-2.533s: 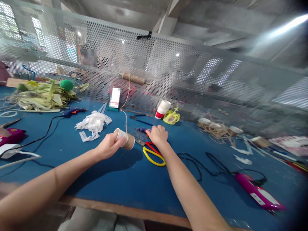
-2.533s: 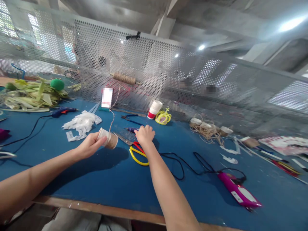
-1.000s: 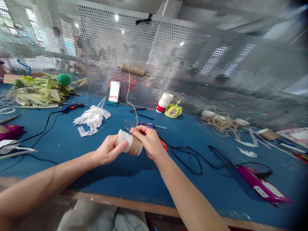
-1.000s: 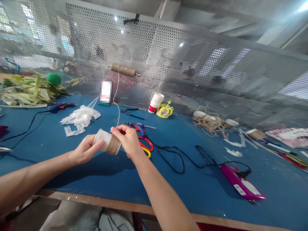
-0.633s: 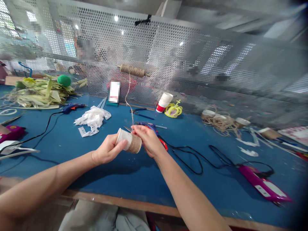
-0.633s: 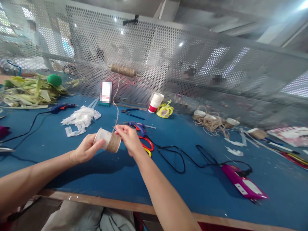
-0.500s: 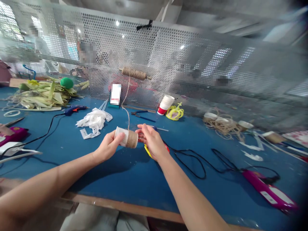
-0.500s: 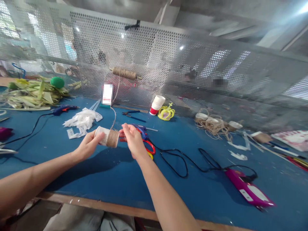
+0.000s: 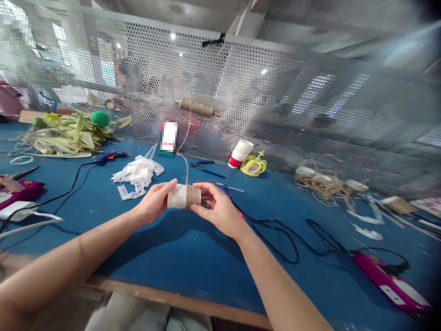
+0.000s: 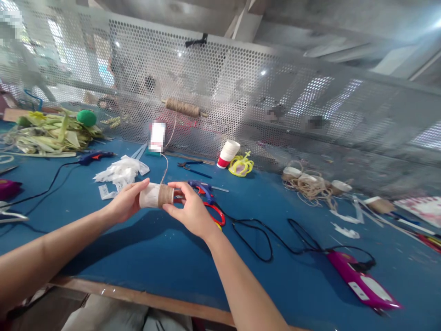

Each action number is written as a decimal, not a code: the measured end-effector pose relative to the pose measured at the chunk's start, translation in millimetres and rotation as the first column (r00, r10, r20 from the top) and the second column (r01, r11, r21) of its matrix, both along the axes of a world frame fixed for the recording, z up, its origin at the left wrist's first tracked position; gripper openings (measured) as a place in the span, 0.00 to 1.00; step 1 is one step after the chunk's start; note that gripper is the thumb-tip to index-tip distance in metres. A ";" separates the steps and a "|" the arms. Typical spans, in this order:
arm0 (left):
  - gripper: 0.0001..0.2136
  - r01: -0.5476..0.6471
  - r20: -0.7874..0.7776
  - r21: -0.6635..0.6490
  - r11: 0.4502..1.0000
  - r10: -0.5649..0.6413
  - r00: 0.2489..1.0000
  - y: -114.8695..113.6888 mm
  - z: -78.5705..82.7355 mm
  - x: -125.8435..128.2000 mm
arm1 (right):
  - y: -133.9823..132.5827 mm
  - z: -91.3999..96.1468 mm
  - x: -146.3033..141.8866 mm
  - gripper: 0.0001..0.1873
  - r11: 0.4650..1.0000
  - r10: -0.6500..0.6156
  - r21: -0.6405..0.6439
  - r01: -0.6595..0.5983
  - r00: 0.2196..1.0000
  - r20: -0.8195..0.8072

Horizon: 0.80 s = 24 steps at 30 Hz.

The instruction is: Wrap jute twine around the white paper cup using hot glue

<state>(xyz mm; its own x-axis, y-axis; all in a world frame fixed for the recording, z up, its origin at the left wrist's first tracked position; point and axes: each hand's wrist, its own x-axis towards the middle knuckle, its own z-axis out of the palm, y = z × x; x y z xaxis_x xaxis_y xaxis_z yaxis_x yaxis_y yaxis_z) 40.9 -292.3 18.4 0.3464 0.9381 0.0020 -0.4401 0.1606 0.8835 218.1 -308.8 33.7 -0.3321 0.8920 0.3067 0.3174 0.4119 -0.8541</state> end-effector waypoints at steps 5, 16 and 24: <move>0.16 -0.005 -0.025 0.007 1.000 0.005 1.000 2.5 0.3 -2.4 | -3.6 -3.5 -3.3 0.20 0.983 -0.024 0.185 0.016 0.999 0.045; 0.22 0.097 -0.277 0.309 0.946 -0.008 0.961 -7.6 -5.9 -1.2 | 4.1 -6.0 5.1 0.20 0.972 -0.074 -0.231 0.047 0.992 -0.106; 0.20 0.119 -0.298 0.217 0.969 -0.051 0.953 -7.7 -4.3 -1.4 | -1.4 -3.7 -1.9 0.18 0.985 -0.094 -0.147 0.092 0.996 -0.008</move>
